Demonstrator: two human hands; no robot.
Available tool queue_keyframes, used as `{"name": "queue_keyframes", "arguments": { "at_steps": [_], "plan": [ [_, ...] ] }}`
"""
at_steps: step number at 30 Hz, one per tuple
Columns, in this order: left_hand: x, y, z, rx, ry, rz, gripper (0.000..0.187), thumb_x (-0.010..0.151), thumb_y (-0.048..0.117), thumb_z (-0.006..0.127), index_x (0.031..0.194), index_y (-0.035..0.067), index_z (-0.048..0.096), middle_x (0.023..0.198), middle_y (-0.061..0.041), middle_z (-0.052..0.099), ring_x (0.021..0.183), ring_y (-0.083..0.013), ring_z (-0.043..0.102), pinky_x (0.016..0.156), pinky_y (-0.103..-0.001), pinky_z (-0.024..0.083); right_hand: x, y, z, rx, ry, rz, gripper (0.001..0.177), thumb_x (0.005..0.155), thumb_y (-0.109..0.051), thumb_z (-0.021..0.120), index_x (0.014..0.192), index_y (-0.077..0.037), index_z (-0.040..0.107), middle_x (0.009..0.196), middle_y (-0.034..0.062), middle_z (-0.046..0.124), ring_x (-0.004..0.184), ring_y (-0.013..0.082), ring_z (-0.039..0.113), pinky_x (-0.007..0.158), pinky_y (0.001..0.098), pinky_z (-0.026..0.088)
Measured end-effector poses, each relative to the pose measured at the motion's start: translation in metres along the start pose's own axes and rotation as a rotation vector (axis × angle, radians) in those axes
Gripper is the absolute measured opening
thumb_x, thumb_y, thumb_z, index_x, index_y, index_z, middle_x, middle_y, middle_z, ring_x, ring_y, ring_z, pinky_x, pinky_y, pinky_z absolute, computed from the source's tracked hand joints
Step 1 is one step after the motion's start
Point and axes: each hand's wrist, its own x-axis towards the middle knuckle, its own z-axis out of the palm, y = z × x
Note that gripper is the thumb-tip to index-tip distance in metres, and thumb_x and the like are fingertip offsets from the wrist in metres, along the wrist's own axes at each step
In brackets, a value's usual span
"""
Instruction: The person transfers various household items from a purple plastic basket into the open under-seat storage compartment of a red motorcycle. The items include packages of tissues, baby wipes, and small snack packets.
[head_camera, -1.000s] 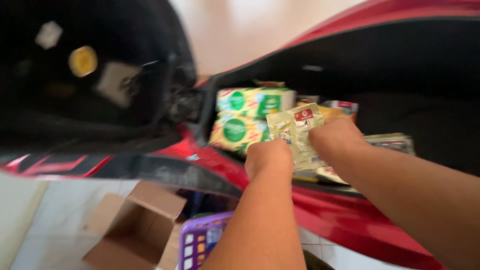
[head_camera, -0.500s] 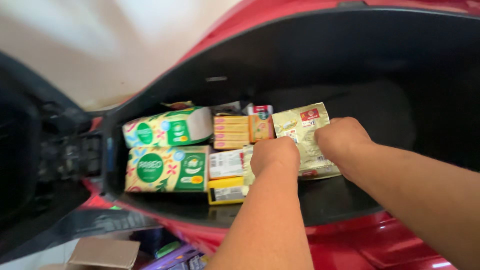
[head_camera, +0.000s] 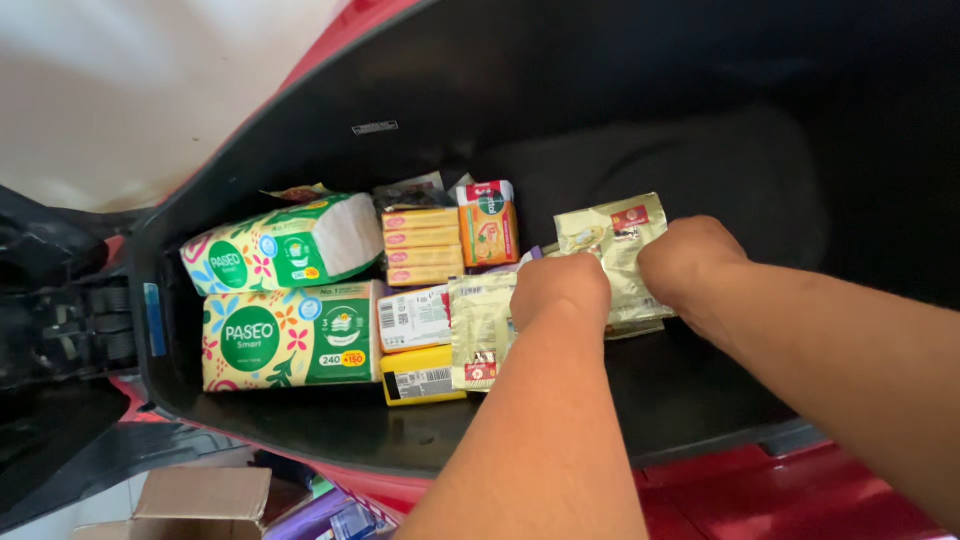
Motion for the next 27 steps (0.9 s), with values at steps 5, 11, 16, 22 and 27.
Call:
{"name": "queue_keyframes", "arguments": {
  "at_steps": [5, 11, 16, 22, 27],
  "plan": [
    [0.009, 0.000, 0.007, 0.031, -0.029, 0.013, 0.050, 0.092, 0.040, 0.064, 0.122, 0.001, 0.069, 0.127, -0.018, 0.069, 0.118, -0.0343, 0.067, 0.100, -0.041, 0.053, -0.002, 0.003, 0.005, 0.288, 0.001, 0.143, 0.026, 0.094, -0.005, 0.060, 0.114, 0.005, 0.074, 0.109, 0.0242, 0.075, 0.097, 0.0369, 0.075, 0.082, 0.0459, 0.057],
    [0.020, -0.003, 0.020, 0.034, -0.085, 0.010, 0.046, 0.094, 0.033, 0.057, 0.123, 0.000, 0.070, 0.129, -0.020, 0.068, 0.119, -0.0351, 0.067, 0.099, -0.041, 0.053, -0.010, 0.001, 0.014, 0.389, -0.029, 0.093, 0.044, 0.089, -0.008, 0.068, 0.132, 0.001, 0.063, 0.126, 0.0224, 0.070, 0.113, 0.0362, 0.069, 0.092, 0.0442, 0.055],
    [0.023, -0.006, 0.024, 0.024, -0.102, 0.041, 0.050, 0.098, 0.038, 0.048, 0.123, -0.002, 0.068, 0.127, -0.021, 0.070, 0.115, -0.0351, 0.071, 0.097, -0.041, 0.055, -0.018, -0.005, 0.010, 0.239, -0.077, 0.171, 0.063, 0.092, -0.022, 0.072, 0.147, -0.002, 0.049, 0.135, 0.0253, 0.065, 0.123, 0.0395, 0.065, 0.101, 0.0458, 0.052],
    [0.022, -0.008, 0.014, -0.022, -0.092, 0.042, 0.045, 0.092, 0.030, 0.057, 0.121, -0.003, 0.068, 0.126, -0.023, 0.069, 0.116, -0.0372, 0.068, 0.098, -0.041, 0.053, -0.030, -0.017, -0.003, 0.207, -0.011, 0.183, 0.072, 0.088, -0.025, 0.075, 0.151, -0.009, 0.042, 0.139, 0.0221, 0.061, 0.129, 0.0401, 0.060, 0.105, 0.0468, 0.049],
    [0.003, -0.006, -0.009, 0.029, -0.025, 0.189, 0.038, 0.088, 0.023, 0.057, 0.110, -0.003, 0.073, 0.120, -0.023, 0.073, 0.112, -0.0371, 0.069, 0.096, -0.042, 0.054, -0.046, -0.033, -0.016, 0.274, 0.069, 0.176, 0.074, 0.085, -0.023, 0.076, 0.151, -0.015, 0.043, 0.140, 0.0221, 0.059, 0.128, 0.0409, 0.060, 0.105, 0.0487, 0.050]
  ]
}}
